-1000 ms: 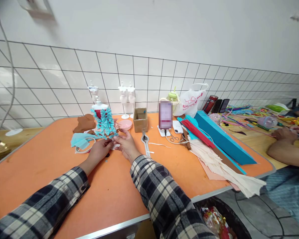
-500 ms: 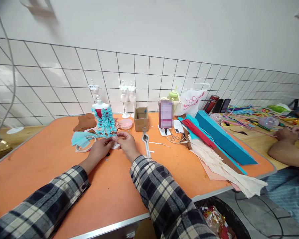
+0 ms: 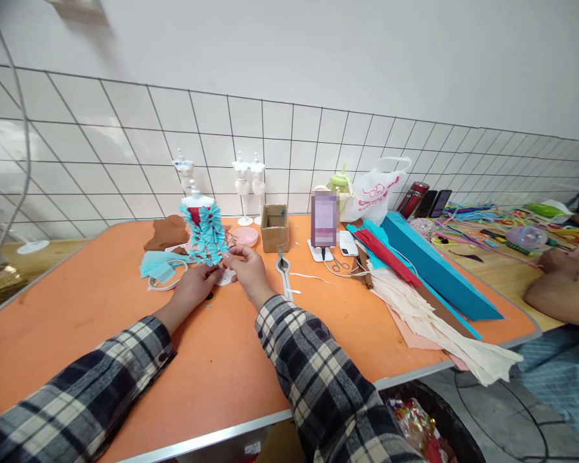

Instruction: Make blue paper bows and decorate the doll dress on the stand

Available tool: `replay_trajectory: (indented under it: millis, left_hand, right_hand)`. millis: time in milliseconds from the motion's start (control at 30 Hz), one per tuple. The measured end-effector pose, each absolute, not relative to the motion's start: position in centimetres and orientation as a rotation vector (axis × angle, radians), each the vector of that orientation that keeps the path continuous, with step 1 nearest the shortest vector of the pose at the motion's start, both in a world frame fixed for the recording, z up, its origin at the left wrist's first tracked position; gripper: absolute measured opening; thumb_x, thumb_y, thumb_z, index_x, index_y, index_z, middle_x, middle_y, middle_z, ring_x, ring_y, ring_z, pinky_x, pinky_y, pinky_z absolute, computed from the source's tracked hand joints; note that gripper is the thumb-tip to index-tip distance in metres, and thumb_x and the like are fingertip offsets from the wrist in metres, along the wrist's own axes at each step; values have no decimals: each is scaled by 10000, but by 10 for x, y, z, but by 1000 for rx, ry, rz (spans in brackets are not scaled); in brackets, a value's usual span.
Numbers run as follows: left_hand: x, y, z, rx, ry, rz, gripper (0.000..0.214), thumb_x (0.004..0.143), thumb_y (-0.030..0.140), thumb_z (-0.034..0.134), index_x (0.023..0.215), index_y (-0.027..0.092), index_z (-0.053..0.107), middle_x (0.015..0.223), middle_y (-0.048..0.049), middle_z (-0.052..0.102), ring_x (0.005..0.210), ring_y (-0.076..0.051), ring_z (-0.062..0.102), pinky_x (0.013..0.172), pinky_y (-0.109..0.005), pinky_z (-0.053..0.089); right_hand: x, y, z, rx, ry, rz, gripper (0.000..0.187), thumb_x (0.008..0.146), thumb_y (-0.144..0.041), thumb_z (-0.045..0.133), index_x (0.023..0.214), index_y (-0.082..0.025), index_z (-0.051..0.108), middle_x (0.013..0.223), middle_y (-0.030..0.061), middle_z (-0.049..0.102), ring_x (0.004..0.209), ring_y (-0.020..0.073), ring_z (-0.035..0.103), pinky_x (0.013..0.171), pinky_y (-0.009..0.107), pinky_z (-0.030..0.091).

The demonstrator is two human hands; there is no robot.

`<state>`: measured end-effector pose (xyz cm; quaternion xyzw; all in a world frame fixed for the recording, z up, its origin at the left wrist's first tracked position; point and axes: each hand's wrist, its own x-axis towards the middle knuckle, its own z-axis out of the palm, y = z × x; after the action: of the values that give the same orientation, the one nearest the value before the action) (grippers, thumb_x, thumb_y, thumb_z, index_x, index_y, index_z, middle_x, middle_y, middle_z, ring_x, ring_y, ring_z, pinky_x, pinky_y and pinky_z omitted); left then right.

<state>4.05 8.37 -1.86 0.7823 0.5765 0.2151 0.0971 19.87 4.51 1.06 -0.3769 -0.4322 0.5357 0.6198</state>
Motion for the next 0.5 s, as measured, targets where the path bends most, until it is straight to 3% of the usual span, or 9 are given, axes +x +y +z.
replay_trajectory:
  millis: [200,500]
  left_hand:
    - [42,82,-18,2322,1736,630,418,892,431,399,964,173,720,891,-104,736,795,-250,647,590,-283,360]
    - [44,79,-15,2324,1748,600,389,890,411,408,985,176,703,914,-100,747,822,-242,666,610,-272,385]
  right_hand:
    - [190,43,17,-800,-837,1377,310,680,-386,706,843,-197,522,714,-32,594,623,102,575,414,167,461]
    - [180,38,18,-764,-675,1339,345,710,-238,702,932,-219,438,652,-67,601,576,92,576,446,169,498]
